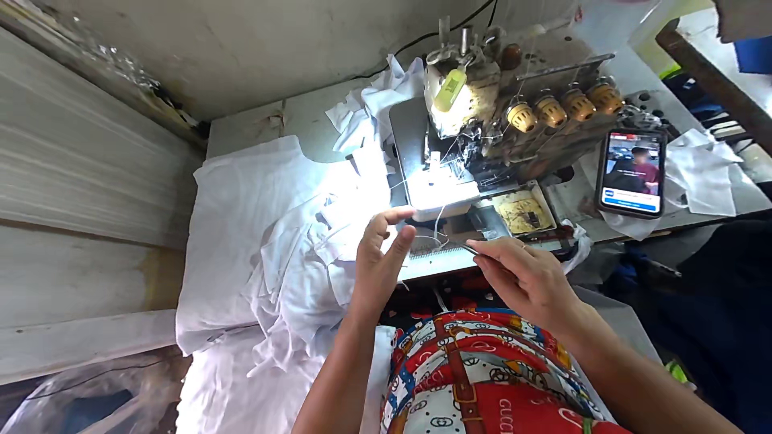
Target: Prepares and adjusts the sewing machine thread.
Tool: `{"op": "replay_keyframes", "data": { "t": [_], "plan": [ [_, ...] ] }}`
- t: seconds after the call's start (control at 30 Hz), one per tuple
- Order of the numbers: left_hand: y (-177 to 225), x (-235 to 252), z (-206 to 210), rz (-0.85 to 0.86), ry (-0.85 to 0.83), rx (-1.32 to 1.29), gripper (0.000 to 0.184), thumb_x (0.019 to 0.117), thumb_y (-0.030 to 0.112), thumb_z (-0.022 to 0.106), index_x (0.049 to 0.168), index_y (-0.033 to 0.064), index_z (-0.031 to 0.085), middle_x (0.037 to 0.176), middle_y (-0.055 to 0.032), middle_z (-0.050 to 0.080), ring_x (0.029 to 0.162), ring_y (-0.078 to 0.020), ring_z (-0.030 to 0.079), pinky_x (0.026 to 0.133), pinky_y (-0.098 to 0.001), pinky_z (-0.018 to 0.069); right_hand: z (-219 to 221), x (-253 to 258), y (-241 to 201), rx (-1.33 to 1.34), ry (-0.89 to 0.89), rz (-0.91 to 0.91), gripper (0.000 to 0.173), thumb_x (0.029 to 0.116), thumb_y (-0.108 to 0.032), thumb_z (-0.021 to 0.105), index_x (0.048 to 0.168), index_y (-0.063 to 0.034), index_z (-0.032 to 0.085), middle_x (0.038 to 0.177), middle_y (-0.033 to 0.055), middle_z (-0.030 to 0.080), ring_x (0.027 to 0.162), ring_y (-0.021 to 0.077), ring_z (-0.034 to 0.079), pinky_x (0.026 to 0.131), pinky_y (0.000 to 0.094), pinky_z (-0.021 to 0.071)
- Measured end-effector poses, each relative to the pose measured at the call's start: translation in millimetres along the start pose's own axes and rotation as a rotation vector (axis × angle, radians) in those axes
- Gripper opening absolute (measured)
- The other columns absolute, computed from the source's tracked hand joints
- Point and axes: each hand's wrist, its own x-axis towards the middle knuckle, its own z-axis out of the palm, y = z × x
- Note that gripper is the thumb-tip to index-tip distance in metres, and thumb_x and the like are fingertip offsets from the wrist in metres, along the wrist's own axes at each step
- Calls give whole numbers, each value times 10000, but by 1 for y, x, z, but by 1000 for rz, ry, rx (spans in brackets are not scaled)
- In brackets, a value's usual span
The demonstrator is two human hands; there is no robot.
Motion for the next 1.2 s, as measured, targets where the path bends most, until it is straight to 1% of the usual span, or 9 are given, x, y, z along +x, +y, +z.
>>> {"op": "replay_keyframes", "data": {
  "t": [0.07, 0.2, 0.27, 0.3, 0.37, 0.5, 0.6, 0.93, 1.2],
  "plan": [
    [-12, 10, -13, 83, 100, 190, 409, 1021, 364, 573, 1258, 42, 658, 1275, -66, 655, 1217, -133, 579, 1023, -349, 474, -2, -1, 5, 21, -13, 87, 289, 1085, -212, 462, 1125, 5, 648, 834, 98, 678, 694, 95, 627, 641, 207, 524],
    [-59, 32, -44, 185, 244, 513, 409, 984, 246, 629, 1273, -44, 621, 1303, -216, 641, 1259, -327, 568, 1066, -504, 430, -8, -2, 18, 71, -56, 359, 336, 1079, -249, 420, 1132, 23, 611, 735, 36, 638, 576, 74, 584, 528, 249, 509],
    [-77, 36, -53, 146, 258, 616, 450, 973, 232, 637, 1308, -66, 595, 1335, -256, 617, 1303, -413, 540, 1107, -587, 387, -12, 0, 27, 120, -58, 466, 341, 1075, -240, 419, 1154, 42, 594, 716, 15, 624, 563, 55, 570, 528, 237, 505],
    [-84, 37, -55, 109, 251, 663, 468, 967, 232, 633, 1321, -71, 589, 1357, -270, 604, 1338, -455, 508, 1128, -637, 338, -12, 3, 30, 137, -50, 512, 335, 1068, -230, 422, 1159, 45, 590, 705, 3, 615, 561, 42, 562, 533, 223, 498],
    [-93, 36, -55, 36, 232, 756, 476, 966, 242, 610, 1334, -60, 593, 1372, -276, 596, 1347, -492, 490, 1134, -689, 280, -13, 10, 36, 157, -46, 600, 332, 1052, -219, 424, 1169, 44, 590, 690, -5, 587, 554, 42, 542, 531, 222, 481],
    [-109, 31, -51, 35, 222, 925, 466, 1007, 312, 510, 1339, 3, 617, 1370, -230, 622, 1309, -439, 556, 1107, -661, 335, -9, 23, 45, 159, -54, 666, 325, 1040, -217, 416, 1154, 28, 597, 645, 0, 546, 540, 80, 511, 539, 272, 457],
    [-112, 30, -48, 53, 257, 959, 467, 1007, 323, 486, 1328, 15, 628, 1361, -213, 634, 1302, -419, 569, 1113, -653, 330, -6, 32, 50, 138, -70, 681, 315, 1041, -228, 413, 1144, 2, 602, 632, -7, 533, 544, 96, 507, 553, 298, 454],
    [-114, 30, -47, 44, 276, 959, 468, 1002, 332, 490, 1320, 20, 635, 1358, -202, 637, 1316, -409, 559, 1117, -634, 334, 1, 47, 57, 152, -86, 717, 294, 1025, -218, 419, 1124, -16, 609, 623, -7, 515, 566, 118, 523, 586, 334, 468],
    [-117, 29, -48, 71, 290, 960, 471, 1005, 348, 487, 1311, 26, 642, 1348, -196, 646, 1308, -402, 567, 1107, -620, 356, 3, 48, 58, 166, -84, 737, 271, 1025, -224, 421, 1104, -43, 606, 614, -24, 490, 551, 101, 505, 569, 320, 455]
  ]
}}
